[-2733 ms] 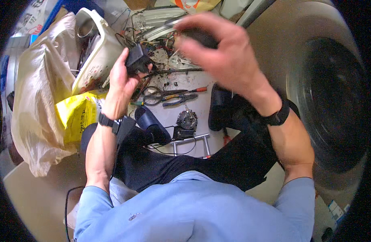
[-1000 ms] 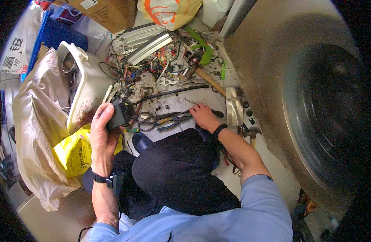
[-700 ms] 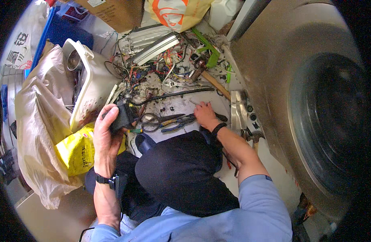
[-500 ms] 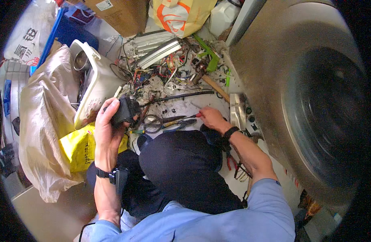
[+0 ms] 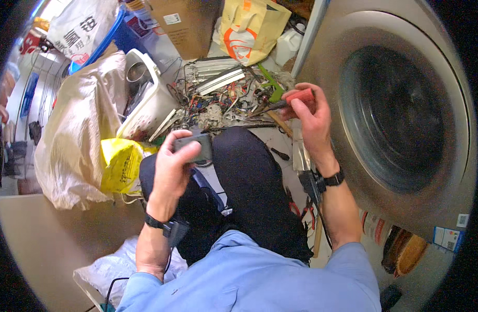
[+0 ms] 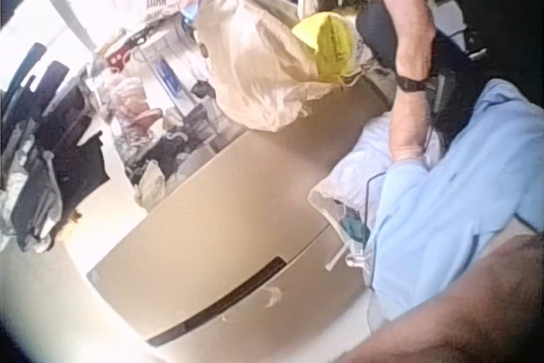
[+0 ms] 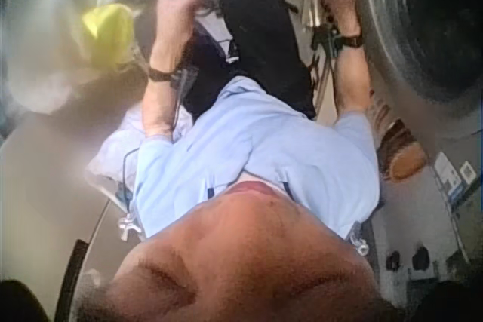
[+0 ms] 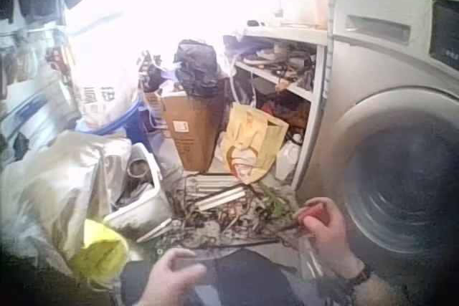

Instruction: The recorder is repairing or assembling a small mechanical or electronic component, using a screwdriver to open a casing and then working with a hose and clamp.

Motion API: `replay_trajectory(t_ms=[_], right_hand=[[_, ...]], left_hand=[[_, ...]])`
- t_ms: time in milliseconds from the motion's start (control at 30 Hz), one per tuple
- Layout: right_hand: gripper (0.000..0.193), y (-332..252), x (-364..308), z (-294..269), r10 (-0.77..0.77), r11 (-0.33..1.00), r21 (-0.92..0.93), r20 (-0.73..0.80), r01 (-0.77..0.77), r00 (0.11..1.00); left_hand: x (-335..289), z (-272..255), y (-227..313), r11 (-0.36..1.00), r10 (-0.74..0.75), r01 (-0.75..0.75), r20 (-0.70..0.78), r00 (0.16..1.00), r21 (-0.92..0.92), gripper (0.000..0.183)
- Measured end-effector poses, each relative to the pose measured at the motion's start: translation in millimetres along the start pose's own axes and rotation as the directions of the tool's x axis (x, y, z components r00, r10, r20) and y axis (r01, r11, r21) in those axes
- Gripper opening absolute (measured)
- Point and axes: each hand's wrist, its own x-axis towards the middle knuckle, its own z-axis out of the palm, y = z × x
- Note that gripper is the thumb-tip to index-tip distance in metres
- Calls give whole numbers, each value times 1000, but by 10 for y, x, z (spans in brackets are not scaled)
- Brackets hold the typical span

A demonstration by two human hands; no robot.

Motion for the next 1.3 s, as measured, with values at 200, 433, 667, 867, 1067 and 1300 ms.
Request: replay_trajectory(t_ms=[200, 433, 667, 867, 1067, 1300], right_hand=[[44, -561, -685, 462, -231, 963, -121, 74, 239, 970], [56, -540, -1105, 688, -261, 944, -133, 252, 301, 932], [60, -344, -1068, 784, -295, 912, -186, 321, 365, 900], [60, -266, -1053, 844, -331, 873, -237, 351, 425, 876], [60, -201, -911, 951, -433, 770, -284, 425, 571, 795], [58, -214, -801, 1044, -443, 717, -286, 518, 636, 732]], left_hand=[[-464, -143, -286, 994, -81, 88, 93, 992, -70, 57], [-677, -366, -369, 879, 59, -103, 108, 992, 466, 72], [-719, -231, -331, 318, 404, -400, 259, 877, 859, 69], [-520, -300, -151, 34, 447, -463, 401, 800, 886, 62], [-353, -371, -70, 178, 332, -510, 437, 836, 841, 59], [-329, -391, -103, 180, 359, -525, 441, 822, 832, 57]])
